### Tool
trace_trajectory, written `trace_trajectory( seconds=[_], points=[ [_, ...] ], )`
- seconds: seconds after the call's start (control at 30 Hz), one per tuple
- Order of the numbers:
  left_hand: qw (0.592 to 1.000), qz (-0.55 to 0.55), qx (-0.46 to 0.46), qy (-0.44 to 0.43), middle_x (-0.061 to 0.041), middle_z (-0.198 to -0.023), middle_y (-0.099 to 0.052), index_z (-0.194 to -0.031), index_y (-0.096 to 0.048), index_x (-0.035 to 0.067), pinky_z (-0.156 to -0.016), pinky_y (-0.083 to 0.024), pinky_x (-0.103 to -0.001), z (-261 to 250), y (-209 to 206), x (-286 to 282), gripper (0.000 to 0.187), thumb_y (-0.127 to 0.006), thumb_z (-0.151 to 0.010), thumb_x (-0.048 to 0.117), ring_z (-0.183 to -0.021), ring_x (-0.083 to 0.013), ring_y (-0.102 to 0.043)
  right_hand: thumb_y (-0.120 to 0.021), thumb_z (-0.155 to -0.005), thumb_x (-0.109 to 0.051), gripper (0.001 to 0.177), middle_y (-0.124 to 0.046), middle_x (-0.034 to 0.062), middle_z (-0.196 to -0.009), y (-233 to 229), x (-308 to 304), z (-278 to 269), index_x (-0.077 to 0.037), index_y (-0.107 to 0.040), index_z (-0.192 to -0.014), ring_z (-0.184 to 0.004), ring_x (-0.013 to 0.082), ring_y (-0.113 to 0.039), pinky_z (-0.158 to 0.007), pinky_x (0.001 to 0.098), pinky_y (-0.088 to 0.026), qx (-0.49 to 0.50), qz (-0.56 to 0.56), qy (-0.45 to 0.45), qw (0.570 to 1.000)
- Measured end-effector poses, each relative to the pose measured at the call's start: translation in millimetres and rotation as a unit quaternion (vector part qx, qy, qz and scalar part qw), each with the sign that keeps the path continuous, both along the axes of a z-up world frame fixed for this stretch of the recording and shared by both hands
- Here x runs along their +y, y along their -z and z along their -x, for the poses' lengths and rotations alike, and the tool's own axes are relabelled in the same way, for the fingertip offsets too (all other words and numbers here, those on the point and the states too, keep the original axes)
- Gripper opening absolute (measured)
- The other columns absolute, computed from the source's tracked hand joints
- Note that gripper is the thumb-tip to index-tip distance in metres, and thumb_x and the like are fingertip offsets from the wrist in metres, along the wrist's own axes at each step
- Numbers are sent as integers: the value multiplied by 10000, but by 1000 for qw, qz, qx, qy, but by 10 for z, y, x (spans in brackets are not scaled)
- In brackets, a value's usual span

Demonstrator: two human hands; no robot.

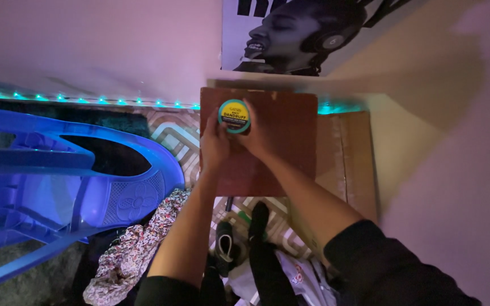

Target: Tidying a cluttered bedroom by handling objects, moving a chair, and sorting laundry.

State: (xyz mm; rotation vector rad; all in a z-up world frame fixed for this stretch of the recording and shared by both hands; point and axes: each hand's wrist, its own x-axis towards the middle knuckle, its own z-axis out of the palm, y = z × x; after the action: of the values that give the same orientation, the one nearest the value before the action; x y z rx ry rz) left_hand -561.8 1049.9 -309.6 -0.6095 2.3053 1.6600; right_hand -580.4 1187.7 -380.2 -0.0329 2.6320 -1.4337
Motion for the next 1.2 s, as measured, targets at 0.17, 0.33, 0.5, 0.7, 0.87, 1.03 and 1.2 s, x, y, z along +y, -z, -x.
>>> trace_trajectory(
  seconds=[0.17,0.33,0.5,0.7,0.87,1.03,1.2],
  points=[
    [986,34,161,20,-171,-1464,-594,-1499,-501,167,-1033,-516,-444,-68,539,-32,466,-546,-1035,178,-1276,-370,-634,-913,-761,-265,1084,-447,196,-1558,-80,27,-19,-91,-238,-1591,-1397,333,-504,-1122,499,-456,11,-31,3,999],
    [993,49,109,25,-182,-1497,-553,-1547,-441,191,-1108,-440,-471,-165,421,-28,515,-510,-1039,235,-1337,-398,-560,-898,-769,-231,1090,-447,196,-1576,-34,93,-27,-81,-226,-1614,-1427,331,-494,-1170,484,-430,8,-22,-18,1000],
    [995,38,42,79,-137,-1568,-462,-1592,-323,242,-1120,-371,-465,-268,264,-77,579,-483,-1036,268,-1357,-389,-486,-938,-727,-245,1150,-406,223,-1561,-230,31,-55,-78,-185,-1579,-1390,349,-469,-1106,470,-413,21,-59,-7,998],
    [987,-29,150,50,-185,-1513,-554,-1590,-384,148,-1123,-462,-430,-487,435,-148,581,-522,-1037,264,-1342,-348,-597,-913,-801,-330,1110,-461,223,-1562,61,137,-133,-75,-198,-1611,-1433,367,-497,-1158,469,-443,56,-1,14,998],
    [939,-275,203,-51,-150,-1264,-670,-1414,-520,43,-976,-549,-358,-994,567,-240,439,-582,-1080,321,-1138,-233,-658,-808,-947,-422,895,-465,218,-1564,-225,55,-706,-50,-319,-1598,-1448,368,-481,-1189,472,-396,29,99,83,991],
    [960,-264,38,-90,-61,-976,-750,-1201,-655,51,-775,-609,-277,-2059,585,-412,335,-560,-1052,336,-879,-143,-736,-675,-910,-608,664,-690,126,-1292,-99,-65,-1888,-75,-651,-1304,-1233,258,-653,-1046,398,-517,-69,108,167,978],
    [958,-276,-38,-73,-86,-876,-728,-1092,-679,34,-638,-536,-319,-3190,1408,-400,296,-562,-1043,302,-737,-192,-685,-661,-994,-418,382,-749,58,-955,580,-121,-3087,-55,-697,-1107,-876,192,-736,-776,328,-594,-170,116,125,971]
  ],
)
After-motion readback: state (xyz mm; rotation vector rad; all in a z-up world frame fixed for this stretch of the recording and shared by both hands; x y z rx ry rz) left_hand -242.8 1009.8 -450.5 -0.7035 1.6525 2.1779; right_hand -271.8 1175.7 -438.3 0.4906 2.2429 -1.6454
